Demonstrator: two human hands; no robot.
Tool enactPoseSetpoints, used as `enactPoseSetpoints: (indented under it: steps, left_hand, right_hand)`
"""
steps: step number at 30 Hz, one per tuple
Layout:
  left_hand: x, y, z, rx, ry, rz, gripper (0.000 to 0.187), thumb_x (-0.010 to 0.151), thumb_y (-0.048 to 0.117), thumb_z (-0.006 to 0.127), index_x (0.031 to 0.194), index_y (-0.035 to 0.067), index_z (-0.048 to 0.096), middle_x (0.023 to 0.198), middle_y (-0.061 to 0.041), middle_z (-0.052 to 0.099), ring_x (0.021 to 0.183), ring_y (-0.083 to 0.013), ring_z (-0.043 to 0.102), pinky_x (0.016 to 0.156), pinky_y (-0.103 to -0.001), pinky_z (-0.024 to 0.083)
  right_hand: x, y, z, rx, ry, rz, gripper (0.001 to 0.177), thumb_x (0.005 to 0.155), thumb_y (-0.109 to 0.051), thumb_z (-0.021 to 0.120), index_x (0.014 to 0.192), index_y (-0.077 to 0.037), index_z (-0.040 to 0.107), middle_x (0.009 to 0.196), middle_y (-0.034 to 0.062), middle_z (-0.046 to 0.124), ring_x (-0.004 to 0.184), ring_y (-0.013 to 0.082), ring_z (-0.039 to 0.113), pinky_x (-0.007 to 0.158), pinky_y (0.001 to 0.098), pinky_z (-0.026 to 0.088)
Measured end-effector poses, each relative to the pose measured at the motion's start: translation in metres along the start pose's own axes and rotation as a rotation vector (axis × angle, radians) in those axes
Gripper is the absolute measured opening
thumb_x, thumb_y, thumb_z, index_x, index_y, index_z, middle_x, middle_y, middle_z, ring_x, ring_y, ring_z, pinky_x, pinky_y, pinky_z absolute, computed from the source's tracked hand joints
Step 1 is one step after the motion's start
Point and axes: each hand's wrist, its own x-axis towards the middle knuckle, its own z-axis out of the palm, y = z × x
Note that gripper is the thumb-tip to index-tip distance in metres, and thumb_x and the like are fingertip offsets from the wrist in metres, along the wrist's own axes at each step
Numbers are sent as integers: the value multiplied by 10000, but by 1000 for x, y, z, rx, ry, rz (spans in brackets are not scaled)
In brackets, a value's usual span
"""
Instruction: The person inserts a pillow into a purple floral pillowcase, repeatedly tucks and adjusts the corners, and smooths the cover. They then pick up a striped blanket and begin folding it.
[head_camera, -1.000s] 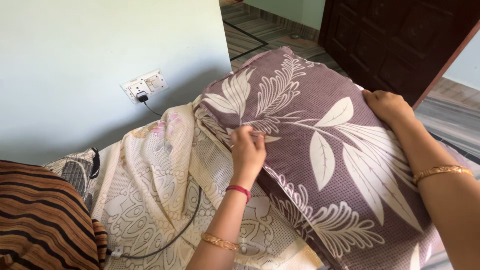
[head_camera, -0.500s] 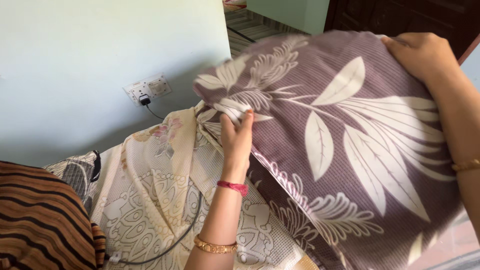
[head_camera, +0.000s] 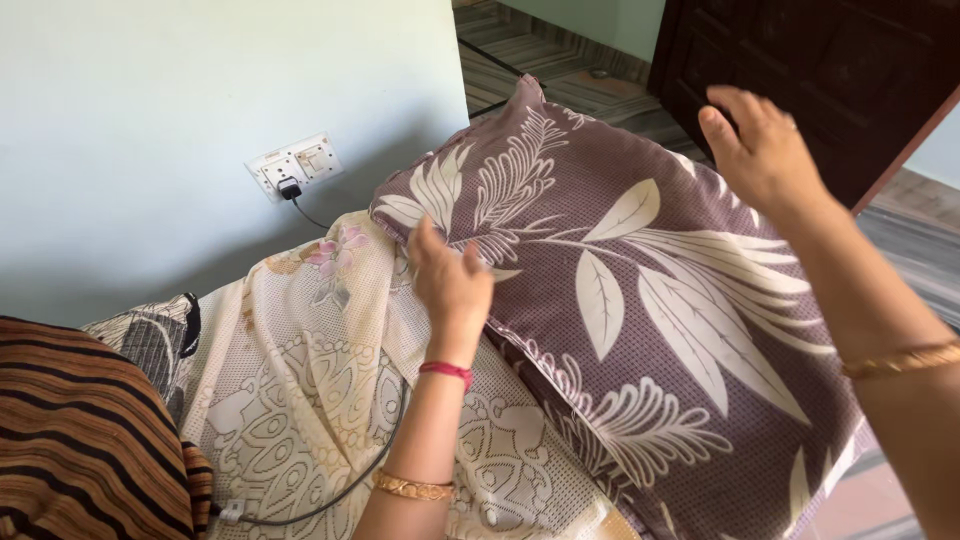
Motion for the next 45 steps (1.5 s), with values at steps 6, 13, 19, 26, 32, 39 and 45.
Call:
enactPoseSetpoints:
  steps: [6,13,19,26,32,39,45]
  left_hand:
    - [26,109,24,15,-37,430,499,1067,377,490,1539,222,452,1648,-113,389,1566,-370,255,1222,-720,78]
    - [25,61,91,235,-554,272,693,947,693,313,1530,331,411,1664,-33,258,1562,-335,124,1176,-730,-22]
    - [25,56,96,233,-570,252,715,922,704,312,1529,336,395,1654,-24,251,1545,-318,132,1169,-707,-4]
    - [15,105,62,540,-562,374,631,1034,571,306,1526,195,426,1653,-141,301,1535,-413,206,1227,-649,59]
    - [-82,132,33,174,-385,594,752,958,586,406,1482,48,457,1592,-242,350,1522,-476,193,1169,-709,41]
    - [-124,111,49,112,-319,573,713,974,560,452,1513,94,482,1633,-210,363,1567,-452,230,1222,-729,76]
    - [-130,95,24,89,-379,572,659,957,477,523,1498,100,503,1602,-195,425,1523,-382,359,1239,-647,206]
  right_hand:
    - [-9,-30,1,-196,8,-200,626,1055,-553,448,1545,-166,493,1653,198,361,1519,483,250,1144,714,232]
    - [-22,27,96,-244,-407,107,792,896,-737,298,1574,-328,336,1678,55,246,1541,326,163,1160,712,109]
    - [-41,16,96,-186,-399,196,750,926,-732,339,1565,-341,367,1663,67,274,1550,327,165,1192,678,62]
    - [-48,-7,72,-111,-254,118,675,971,-653,424,1516,-262,498,1597,112,431,1500,340,330,1212,605,177]
    - [-70,-5,18,-43,-250,107,678,931,-618,515,1497,-245,492,1549,98,488,1459,312,406,1187,565,324]
    - [-125,6,39,-224,-128,27,691,1002,-641,412,1561,-239,461,1617,141,401,1516,353,281,1202,602,153]
    - [-126,1,33,-230,-159,53,685,1019,-625,439,1561,-208,478,1603,177,430,1502,396,338,1167,681,187]
